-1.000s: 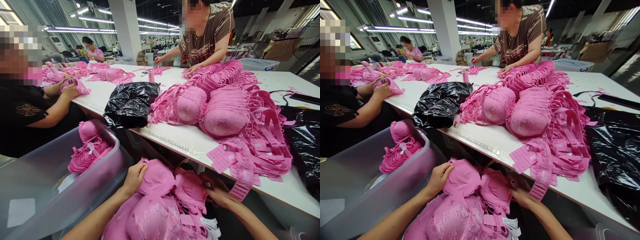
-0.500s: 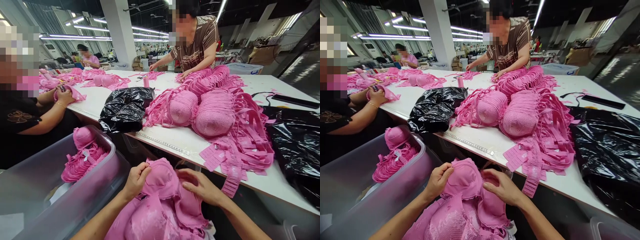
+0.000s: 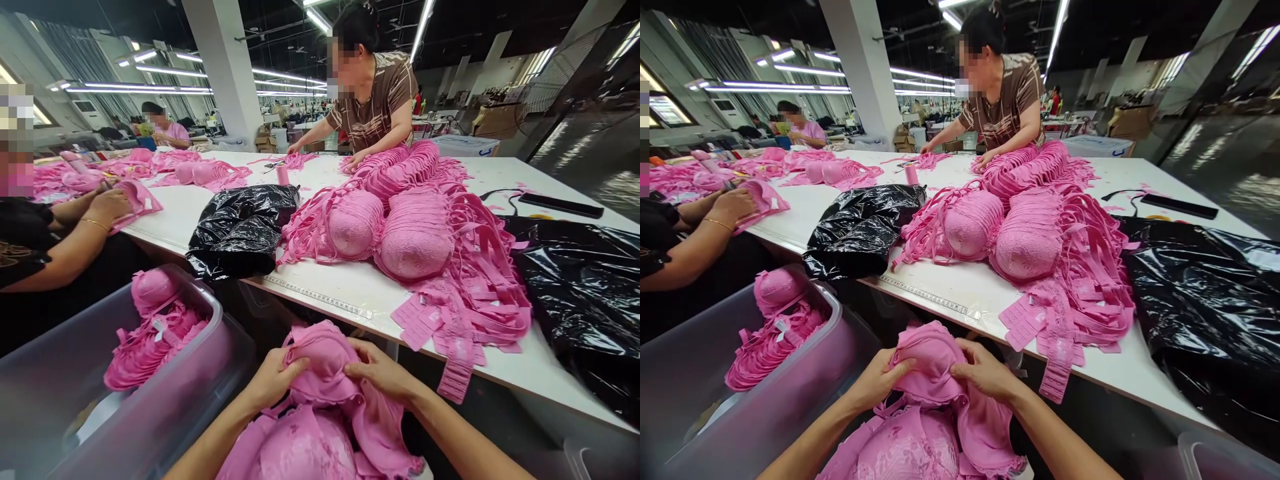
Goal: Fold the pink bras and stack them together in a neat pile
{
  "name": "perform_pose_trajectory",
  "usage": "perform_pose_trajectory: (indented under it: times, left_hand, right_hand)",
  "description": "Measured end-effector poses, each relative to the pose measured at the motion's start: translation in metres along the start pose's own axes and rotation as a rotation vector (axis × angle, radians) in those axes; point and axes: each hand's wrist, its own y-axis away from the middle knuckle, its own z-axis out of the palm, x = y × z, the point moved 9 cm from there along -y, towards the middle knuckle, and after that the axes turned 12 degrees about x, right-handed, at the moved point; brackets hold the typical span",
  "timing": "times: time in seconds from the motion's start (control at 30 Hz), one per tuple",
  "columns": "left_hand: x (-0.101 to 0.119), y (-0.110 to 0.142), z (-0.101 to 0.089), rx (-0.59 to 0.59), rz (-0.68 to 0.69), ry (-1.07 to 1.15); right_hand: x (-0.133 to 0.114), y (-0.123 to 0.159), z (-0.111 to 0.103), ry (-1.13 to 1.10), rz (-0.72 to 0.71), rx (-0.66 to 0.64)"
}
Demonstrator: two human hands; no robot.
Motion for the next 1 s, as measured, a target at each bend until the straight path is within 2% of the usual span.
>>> perform_pose_trajectory:
  times: [0.07,0.13,0.23,0.3,0.43,0.5,0.63,0.73,0.83,0.93,1.0]
  left_hand:
    - [0.002,0.002,0.004,0.001,-0.022,0.005]
    - [0.005,0.003,0.004,0.052,-0.027,0.027]
    - [0.011,0.005,0.005,0.066,-0.021,0.145]
    - [0.014,0.006,0.002,0.057,-0.017,0.184]
    - [0.020,0.007,-0.004,-0.035,0.038,0.088]
    - [0.023,0.008,-0.007,-0.040,0.058,0.068]
    - [0.015,0.011,0.003,-0.029,-0.056,0.083]
    - [0.009,0.013,0.007,0.029,-0.115,0.049]
    - [0.006,0.013,0.007,0.021,-0.149,0.041]
    - [0.013,0.013,0.009,-0.067,-0.086,0.058]
    - [0.016,0.012,0.004,-0.037,-0.030,0.017]
  right_hand:
    - [-0.004,-0.001,0.003,0.033,-0.040,-0.014]
    - [-0.009,-0.002,0.006,0.059,-0.105,-0.025]
    - [-0.014,-0.004,0.007,0.098,-0.194,-0.015]
    - [-0.014,-0.004,0.005,0.118,-0.185,-0.002]
    - [-0.013,0.000,0.006,0.129,-0.115,-0.014]
    - [-0.015,0.003,0.010,0.120,-0.123,-0.041]
    - [-0.008,0.004,0.017,0.182,-0.120,-0.054]
    - [-0.002,0.002,0.016,0.237,-0.123,-0.022]
    - [-0.007,0.001,0.014,0.205,-0.155,-0.010]
    - [-0.018,0.000,0.012,0.258,-0.215,0.031]
    - [-0.024,-0.003,0.011,0.302,-0.246,0.067]
